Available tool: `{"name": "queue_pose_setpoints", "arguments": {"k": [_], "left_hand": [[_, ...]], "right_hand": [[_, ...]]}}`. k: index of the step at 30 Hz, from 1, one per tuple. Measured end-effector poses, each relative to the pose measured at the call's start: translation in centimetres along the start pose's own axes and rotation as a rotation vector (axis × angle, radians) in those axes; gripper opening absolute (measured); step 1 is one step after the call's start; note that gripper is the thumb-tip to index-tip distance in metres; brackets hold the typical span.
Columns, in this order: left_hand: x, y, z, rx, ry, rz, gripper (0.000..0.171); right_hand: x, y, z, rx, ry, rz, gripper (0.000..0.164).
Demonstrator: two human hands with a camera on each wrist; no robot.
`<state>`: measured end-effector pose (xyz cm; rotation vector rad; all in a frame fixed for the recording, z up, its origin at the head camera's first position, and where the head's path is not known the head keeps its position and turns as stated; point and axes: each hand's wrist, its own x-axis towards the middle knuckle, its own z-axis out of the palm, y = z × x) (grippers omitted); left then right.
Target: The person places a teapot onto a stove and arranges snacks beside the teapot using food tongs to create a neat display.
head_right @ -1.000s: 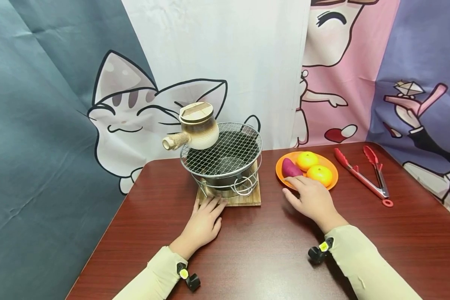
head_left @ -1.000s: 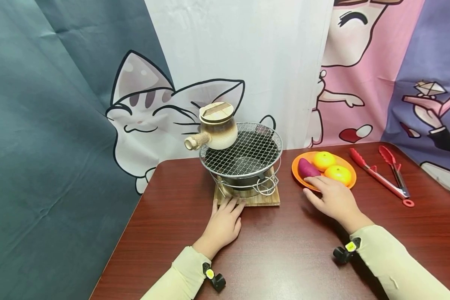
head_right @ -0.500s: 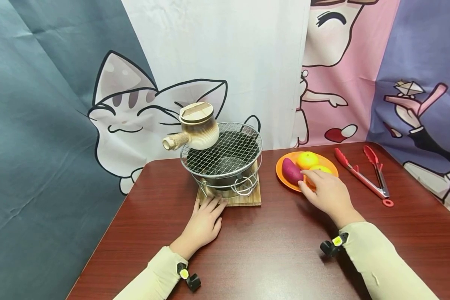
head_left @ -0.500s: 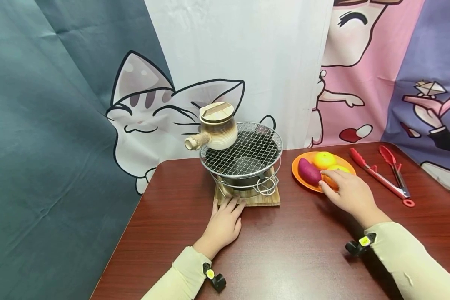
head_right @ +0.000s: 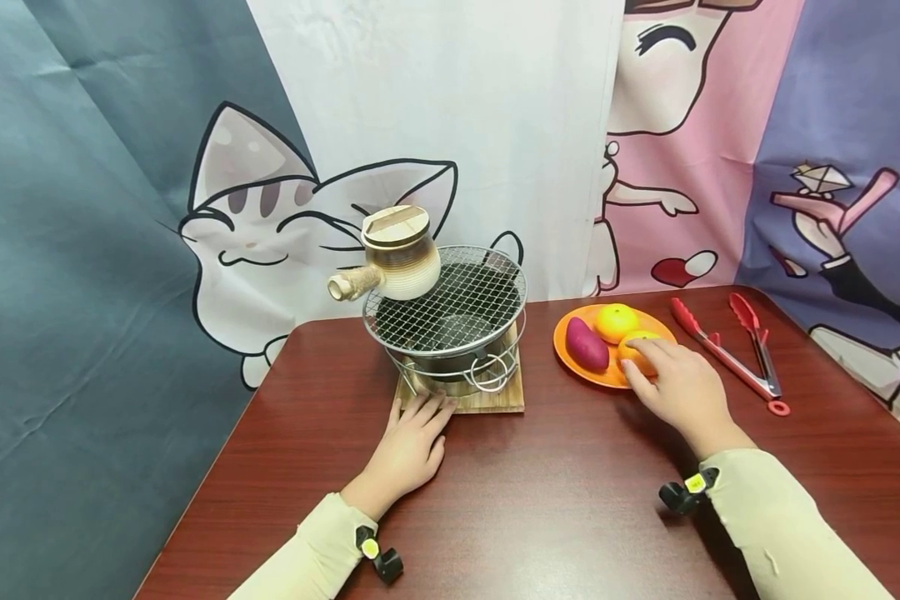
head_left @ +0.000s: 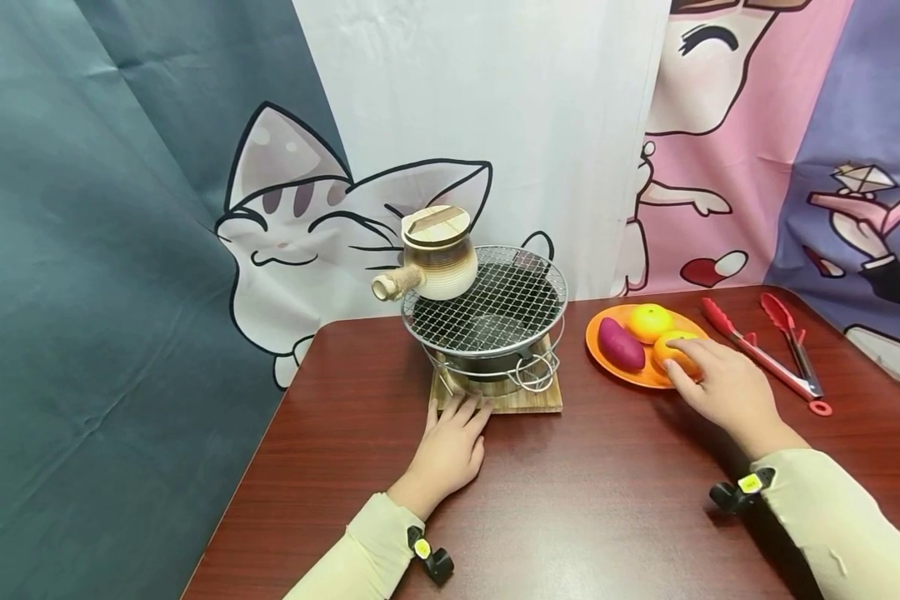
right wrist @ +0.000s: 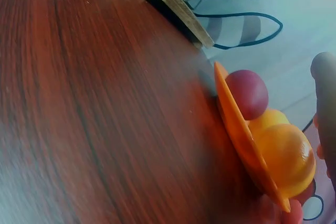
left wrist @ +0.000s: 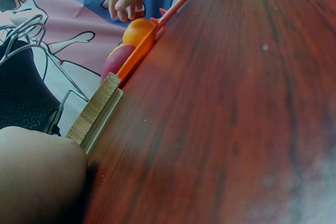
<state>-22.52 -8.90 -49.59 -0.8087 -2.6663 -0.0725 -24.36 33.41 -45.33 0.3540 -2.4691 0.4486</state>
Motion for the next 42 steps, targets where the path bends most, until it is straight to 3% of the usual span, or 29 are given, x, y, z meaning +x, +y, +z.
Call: {"name": "queue_pose_setpoints", "arguments": {"k": [5, 13, 26, 42], "left_hand": [[0.0, 0.0, 0.1, 0.002, 0.002, 0.001, 0.057], [0.0, 0.0, 0.1, 0.003, 0.005, 0.003, 0.057], [0.0, 0.0, -0.1, 0.005, -0.004, 0.006, 0.058], [0.1, 0.0, 0.0, 0.011, -0.012, 0.001, 0.057]], "right_hand": [[-0.2, 0.9, -0.7, -0.026, 0.010, 0.021, 0.043], [-0.3, 1.9, -1.9, -0.032, -0.067, 0.102, 0.046], [-0.6, 4.4, -3.0, -0.075, -0.099, 0.170, 0.047], [-1.3, 7.7, -2.9, -0.055, -0.121, 0.289, 0.050]]}}
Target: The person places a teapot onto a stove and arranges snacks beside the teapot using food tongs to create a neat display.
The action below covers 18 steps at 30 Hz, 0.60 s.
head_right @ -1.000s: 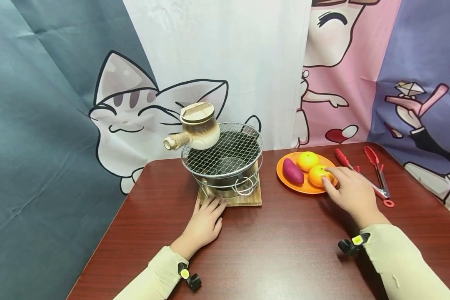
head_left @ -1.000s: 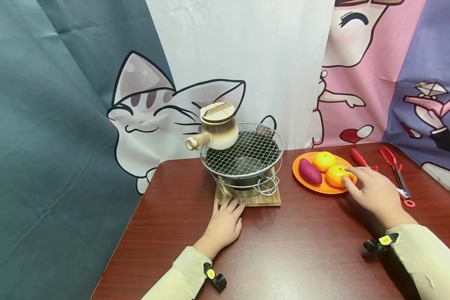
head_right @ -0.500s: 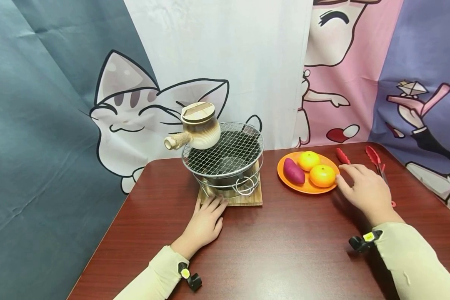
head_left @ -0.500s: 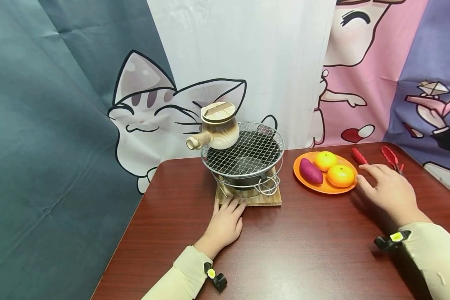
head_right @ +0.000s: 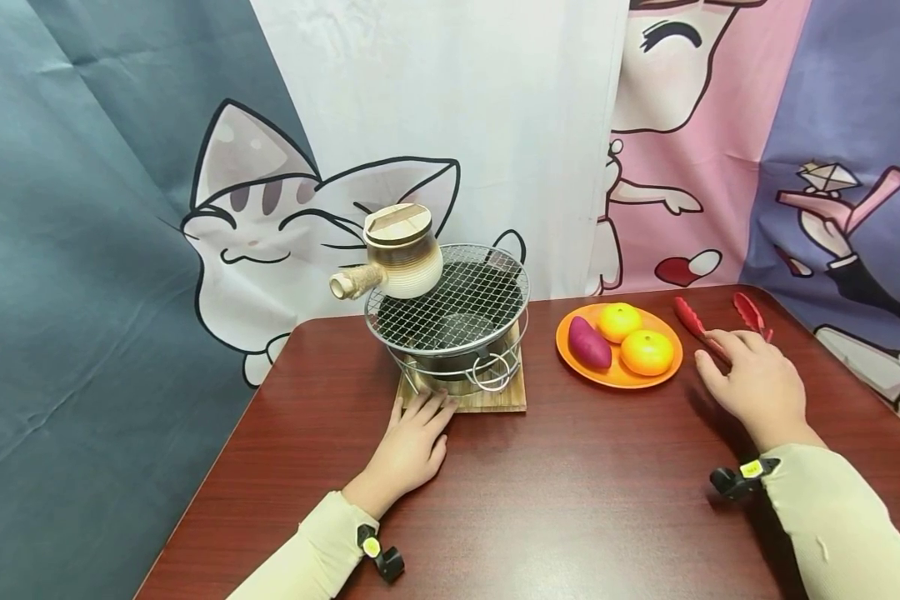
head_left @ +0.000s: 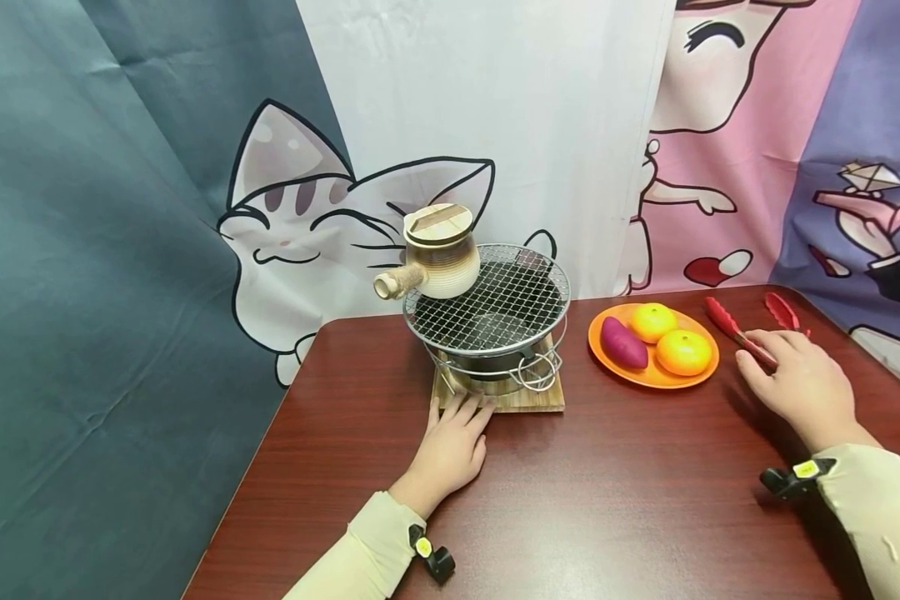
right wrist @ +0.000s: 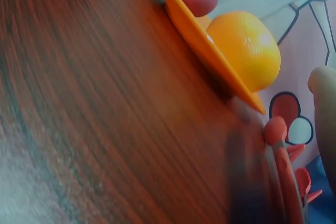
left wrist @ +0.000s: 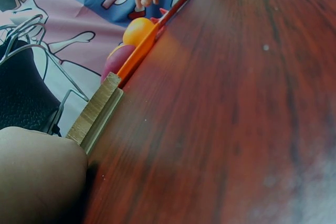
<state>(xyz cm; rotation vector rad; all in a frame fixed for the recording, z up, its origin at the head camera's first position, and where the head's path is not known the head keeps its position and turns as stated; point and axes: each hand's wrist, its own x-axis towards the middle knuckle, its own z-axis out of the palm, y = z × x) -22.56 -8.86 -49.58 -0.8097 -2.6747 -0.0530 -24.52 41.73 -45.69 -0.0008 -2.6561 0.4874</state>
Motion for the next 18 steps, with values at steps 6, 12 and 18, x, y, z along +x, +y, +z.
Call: {"name": "queue_pose_setpoints", "arguments": {"k": [6, 12, 18], "left_hand": [[0.0, 0.0, -0.1, -0.008, 0.008, 0.001, 0.056], [0.0, -0.1, -0.1, -0.005, 0.003, -0.001, 0.057], [-0.1, 0.0, -0.2, -0.008, 0.007, 0.002, 0.056]], "right_hand": [[-0.2, 1.3, 0.4, -0.007, -0.030, 0.070, 0.055], [-0.4, 2.1, 0.9, -0.005, -0.044, 0.159, 0.070], [-0.5, 3.0, 1.4, -0.002, -0.057, 0.273, 0.090]]}}
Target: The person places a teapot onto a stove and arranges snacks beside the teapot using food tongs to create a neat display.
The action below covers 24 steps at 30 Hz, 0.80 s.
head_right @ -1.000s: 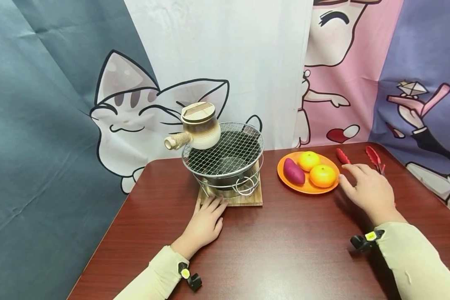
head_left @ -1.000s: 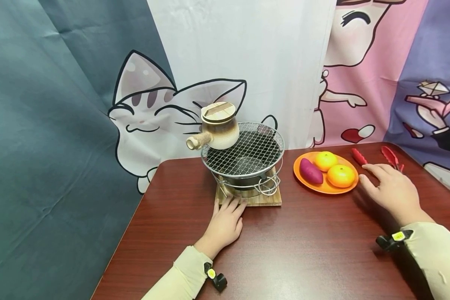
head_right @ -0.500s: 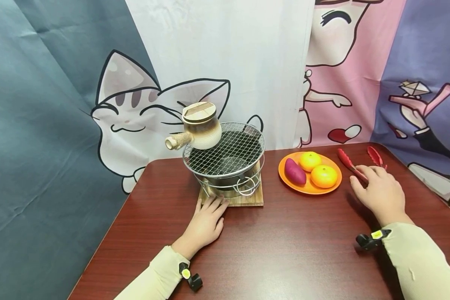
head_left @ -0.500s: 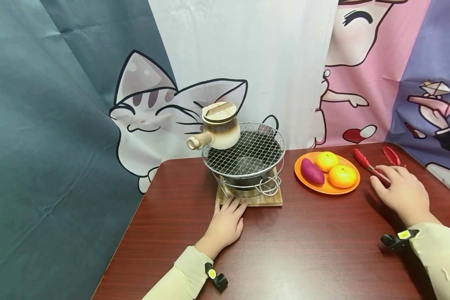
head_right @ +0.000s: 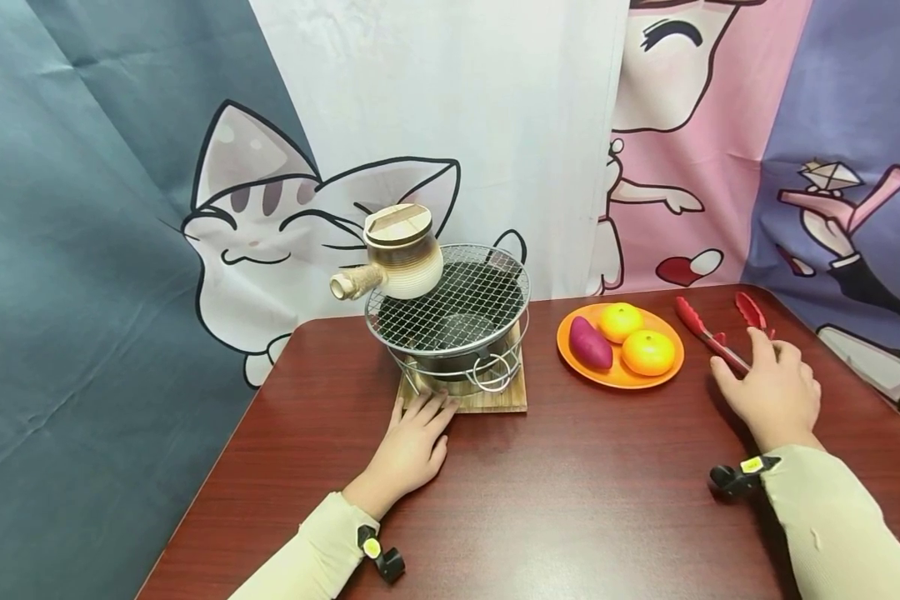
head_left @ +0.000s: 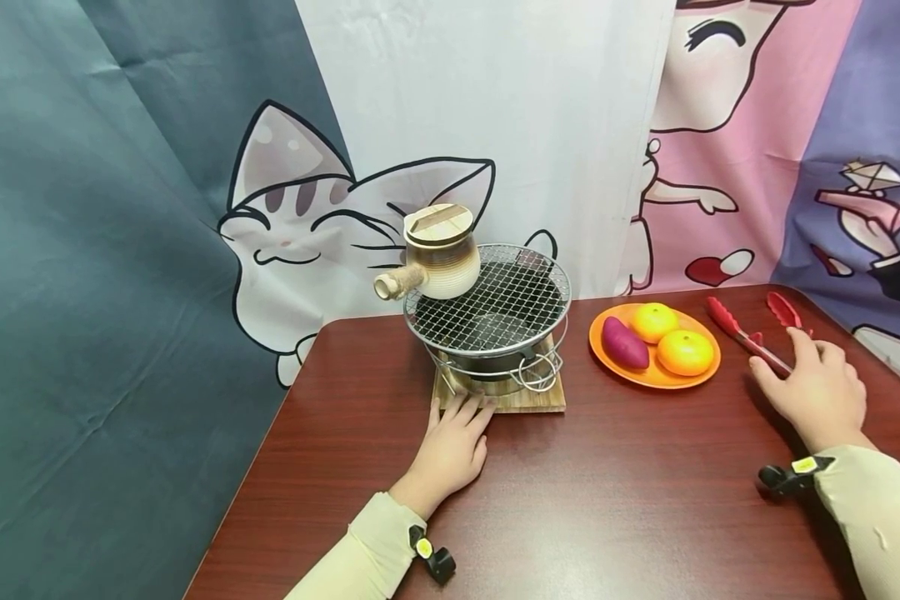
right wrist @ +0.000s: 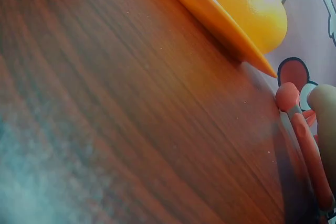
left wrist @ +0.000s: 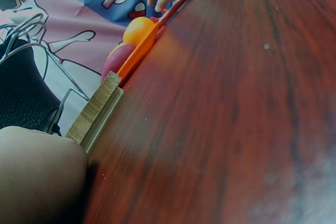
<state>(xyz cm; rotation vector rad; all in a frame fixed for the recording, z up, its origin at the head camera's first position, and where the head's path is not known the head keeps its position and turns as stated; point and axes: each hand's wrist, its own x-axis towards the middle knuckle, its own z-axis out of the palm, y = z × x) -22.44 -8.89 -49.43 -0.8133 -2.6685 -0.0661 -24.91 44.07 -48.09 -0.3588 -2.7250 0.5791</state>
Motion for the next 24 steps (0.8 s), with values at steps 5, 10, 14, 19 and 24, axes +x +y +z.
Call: {"name": "queue_pose_setpoints", "arguments": {"k": [5, 10, 14, 19, 24], "left_hand": [[0.0, 0.1, 0.0, -0.009, -0.005, 0.000, 0.056], [0.0, 0.1, 0.0, -0.008, -0.007, -0.006, 0.056], [-0.1, 0.0, 0.2, -0.007, -0.006, -0.007, 0.055], [-0.1, 0.0, 0.2, -0.011, -0.002, -0.006, 0.055], [0.0, -0.1, 0.1, -0.003, -0.003, -0.006, 0.056]], "right_hand": [[0.3, 0.6, 0.4, -0.012, 0.007, 0.085, 0.100], [0.3, 0.8, 0.7, -0.046, -0.017, 0.158, 0.109], [0.3, 0.8, 0.9, -0.085, -0.035, 0.190, 0.113], [0.4, 0.9, 1.2, -0.112, -0.029, 0.221, 0.114], [0.6, 1.1, 1.4, -0.141, -0.023, 0.236, 0.119]]}}
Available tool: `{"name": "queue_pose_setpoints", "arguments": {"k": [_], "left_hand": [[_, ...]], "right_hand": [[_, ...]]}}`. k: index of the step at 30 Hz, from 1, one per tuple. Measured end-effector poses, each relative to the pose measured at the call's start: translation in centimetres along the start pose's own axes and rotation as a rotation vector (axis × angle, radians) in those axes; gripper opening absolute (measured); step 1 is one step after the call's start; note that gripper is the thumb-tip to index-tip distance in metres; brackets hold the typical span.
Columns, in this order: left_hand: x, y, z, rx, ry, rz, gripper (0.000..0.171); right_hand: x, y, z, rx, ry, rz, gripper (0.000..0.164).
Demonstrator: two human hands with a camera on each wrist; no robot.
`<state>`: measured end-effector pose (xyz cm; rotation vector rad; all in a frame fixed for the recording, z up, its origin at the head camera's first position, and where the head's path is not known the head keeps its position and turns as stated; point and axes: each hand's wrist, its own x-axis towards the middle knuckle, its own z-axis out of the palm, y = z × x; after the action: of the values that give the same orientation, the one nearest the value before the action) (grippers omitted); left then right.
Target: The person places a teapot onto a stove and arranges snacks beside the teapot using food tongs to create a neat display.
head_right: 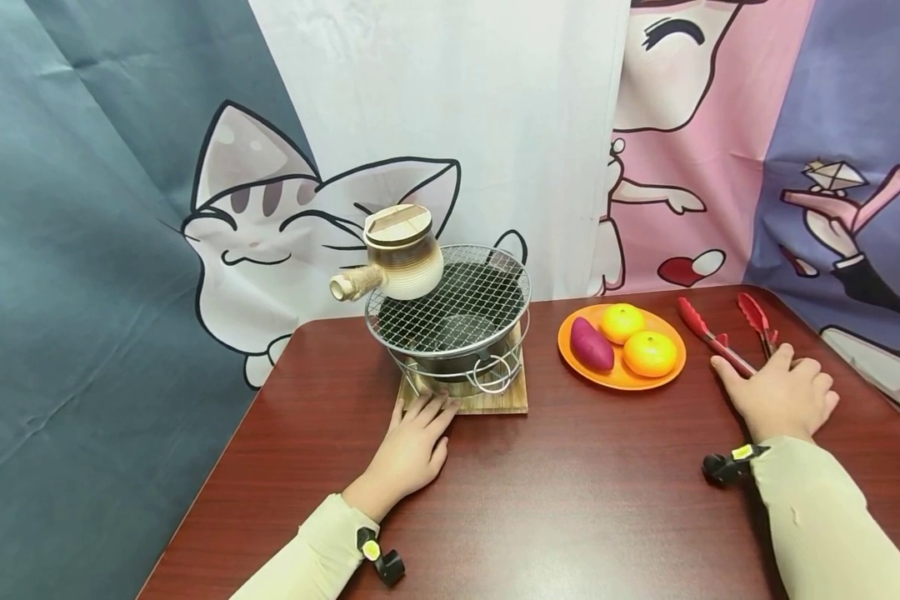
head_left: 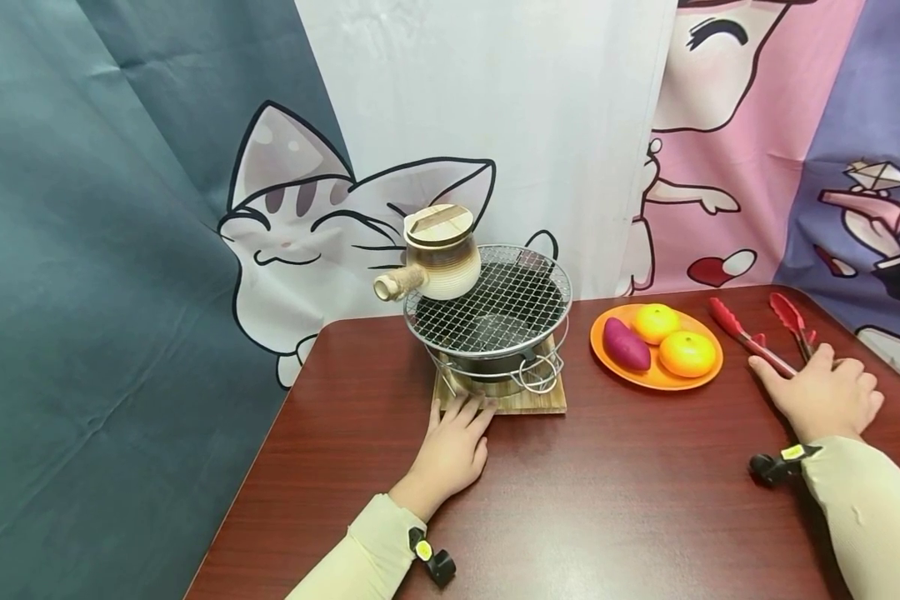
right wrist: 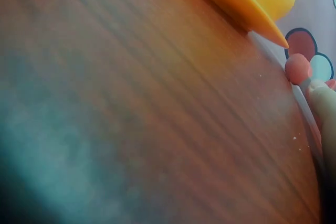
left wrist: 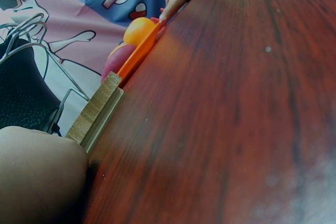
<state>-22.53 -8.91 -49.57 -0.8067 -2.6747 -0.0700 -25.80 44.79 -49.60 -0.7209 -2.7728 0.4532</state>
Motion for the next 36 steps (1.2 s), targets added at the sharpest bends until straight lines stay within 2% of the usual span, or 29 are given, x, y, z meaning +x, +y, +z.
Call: {"name": "queue_pose_setpoints", "arguments": {"k": [13, 23, 30, 36], "left_hand": [[0.0, 0.0, 0.2, 0.006, -0.024, -0.010, 0.056], [0.0, 0.0, 0.2, 0.000, -0.026, -0.015, 0.056], [0.1, 0.1, 0.0, 0.002, -0.014, -0.008, 0.055], [0.1, 0.1, -0.1, 0.000, -0.020, -0.011, 0.055]], "right_hand": [[0.9, 0.3, 0.3, -0.038, -0.011, 0.031, 0.119], [1.2, 0.3, -0.2, -0.014, -0.057, 0.038, 0.116], [1.7, 0.8, 0.1, -0.048, -0.108, 0.041, 0.117], [2.1, 1.0, 0.4, -0.067, -0.118, 0.053, 0.118]]}}
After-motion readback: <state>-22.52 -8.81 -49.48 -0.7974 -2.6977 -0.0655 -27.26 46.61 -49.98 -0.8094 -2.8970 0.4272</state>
